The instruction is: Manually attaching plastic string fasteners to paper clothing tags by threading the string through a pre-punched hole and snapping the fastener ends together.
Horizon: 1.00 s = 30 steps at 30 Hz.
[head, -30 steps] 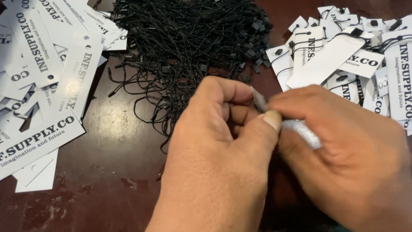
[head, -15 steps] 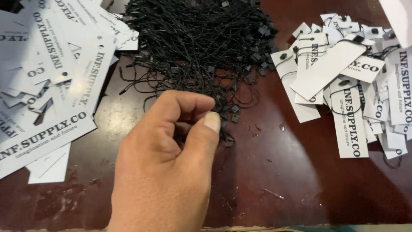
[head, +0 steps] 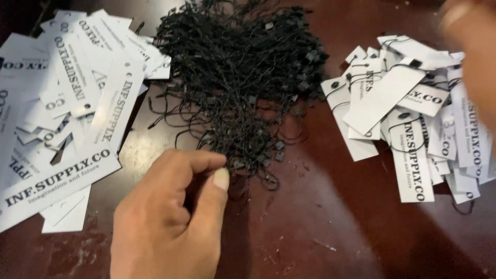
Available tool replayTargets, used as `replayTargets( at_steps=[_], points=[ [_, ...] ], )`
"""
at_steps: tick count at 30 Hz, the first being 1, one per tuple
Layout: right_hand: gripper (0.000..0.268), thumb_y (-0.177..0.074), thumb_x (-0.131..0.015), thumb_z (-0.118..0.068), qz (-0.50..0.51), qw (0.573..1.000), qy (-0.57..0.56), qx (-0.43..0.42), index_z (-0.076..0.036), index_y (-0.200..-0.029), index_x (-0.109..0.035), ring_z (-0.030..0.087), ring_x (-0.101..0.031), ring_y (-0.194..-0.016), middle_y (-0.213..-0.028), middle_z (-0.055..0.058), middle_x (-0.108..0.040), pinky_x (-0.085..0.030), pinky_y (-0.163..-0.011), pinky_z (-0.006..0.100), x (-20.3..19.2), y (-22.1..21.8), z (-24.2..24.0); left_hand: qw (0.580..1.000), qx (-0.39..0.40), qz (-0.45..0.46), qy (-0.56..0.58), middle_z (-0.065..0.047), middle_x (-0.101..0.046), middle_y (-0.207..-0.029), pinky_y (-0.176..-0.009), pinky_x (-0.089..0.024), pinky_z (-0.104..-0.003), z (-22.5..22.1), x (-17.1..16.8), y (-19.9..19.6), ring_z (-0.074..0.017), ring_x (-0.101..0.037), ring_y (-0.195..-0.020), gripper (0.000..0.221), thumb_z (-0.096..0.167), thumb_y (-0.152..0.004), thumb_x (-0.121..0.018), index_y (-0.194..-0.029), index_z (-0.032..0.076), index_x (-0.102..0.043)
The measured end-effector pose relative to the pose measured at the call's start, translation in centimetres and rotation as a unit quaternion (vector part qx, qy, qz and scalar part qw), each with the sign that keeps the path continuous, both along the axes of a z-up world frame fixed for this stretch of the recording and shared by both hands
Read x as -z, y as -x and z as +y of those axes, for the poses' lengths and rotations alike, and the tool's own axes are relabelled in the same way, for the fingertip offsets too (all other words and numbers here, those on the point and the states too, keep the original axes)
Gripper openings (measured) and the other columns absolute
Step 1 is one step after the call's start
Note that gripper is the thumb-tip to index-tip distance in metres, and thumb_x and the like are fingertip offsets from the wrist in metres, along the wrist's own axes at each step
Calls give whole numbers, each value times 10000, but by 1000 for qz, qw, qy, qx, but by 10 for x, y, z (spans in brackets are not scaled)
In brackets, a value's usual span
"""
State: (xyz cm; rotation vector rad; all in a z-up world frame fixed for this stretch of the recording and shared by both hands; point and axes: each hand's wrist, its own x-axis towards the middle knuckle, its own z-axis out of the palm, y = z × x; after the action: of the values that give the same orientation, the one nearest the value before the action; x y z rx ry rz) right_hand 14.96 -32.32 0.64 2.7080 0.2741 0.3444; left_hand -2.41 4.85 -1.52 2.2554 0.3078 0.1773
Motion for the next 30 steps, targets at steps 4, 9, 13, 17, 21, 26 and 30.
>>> replayTargets(
  at_steps=[4,9,13,17,21,26,30],
  points=[
    [293,-1011,-613,28,17,883,-462,-78,-30,-1291,-677,204,-618,-939,-1172,111,-680,-518,-814,314,-4,122,130,994,35,-86,-57,122,-749,-914,-612,-522,-286,-7,5,2,-94,-704,-715,128,262,-874,-679,-964,246,-769],
    [313,-947,-649,-192,67,899,-376,-213,-103,-1239,-722,141,-670,-779,-971,10,-664,-534,-721,274,28,146,143,975,39,-180,-123,42,-707,-998,-618,-513,-297,-5,6,10,-129,-682,-802,118,209,-909,-699,-1014,199,-754],
    [333,-982,-581,-288,104,926,-311,-185,-157,-1246,-734,204,-653,-707,-959,2,-614,-533,-577,374,34,140,143,971,-11,-203,-122,-15,-701,-1005,-544,-460,-262,-2,9,16,-131,-625,-702,93,135,-927,-728,-1018,141,-748],
    [441,-980,-574,-313,84,937,-288,-178,-134,-1378,-639,231,-629,-698,-998,36,-627,-521,-592,398,32,141,147,985,-50,-135,-95,55,-680,-982,-430,-413,-267,4,12,15,-86,-600,-643,144,229,-911,-698,-1052,220,-726],
    [531,-983,-475,-449,126,949,-241,-157,-212,-1434,-626,257,-657,-652,-941,13,-613,-535,-477,460,28,140,161,993,-20,-51,-105,30,-722,-988,-525,-575,-325,8,14,10,-139,-682,-739,213,322,-904,-696,-1067,197,-751],
    [255,-984,-591,-283,75,930,-278,-227,-159,-1173,-708,207,-658,-746,-945,1,-629,-527,-541,364,31,141,168,982,-16,-59,-177,110,-700,-999,-611,-541,-407,5,18,6,-162,-686,-846,213,384,-840,-727,-1021,281,-773],
    [311,-1008,-565,-255,56,917,-311,-243,-52,-1209,-690,211,-631,-686,-946,52,-637,-514,-565,343,28,140,169,985,-15,-31,-167,132,-706,-985,-586,-542,-417,5,17,4,-157,-686,-793,221,402,-827,-723,-1023,319,-784]
  ],
)
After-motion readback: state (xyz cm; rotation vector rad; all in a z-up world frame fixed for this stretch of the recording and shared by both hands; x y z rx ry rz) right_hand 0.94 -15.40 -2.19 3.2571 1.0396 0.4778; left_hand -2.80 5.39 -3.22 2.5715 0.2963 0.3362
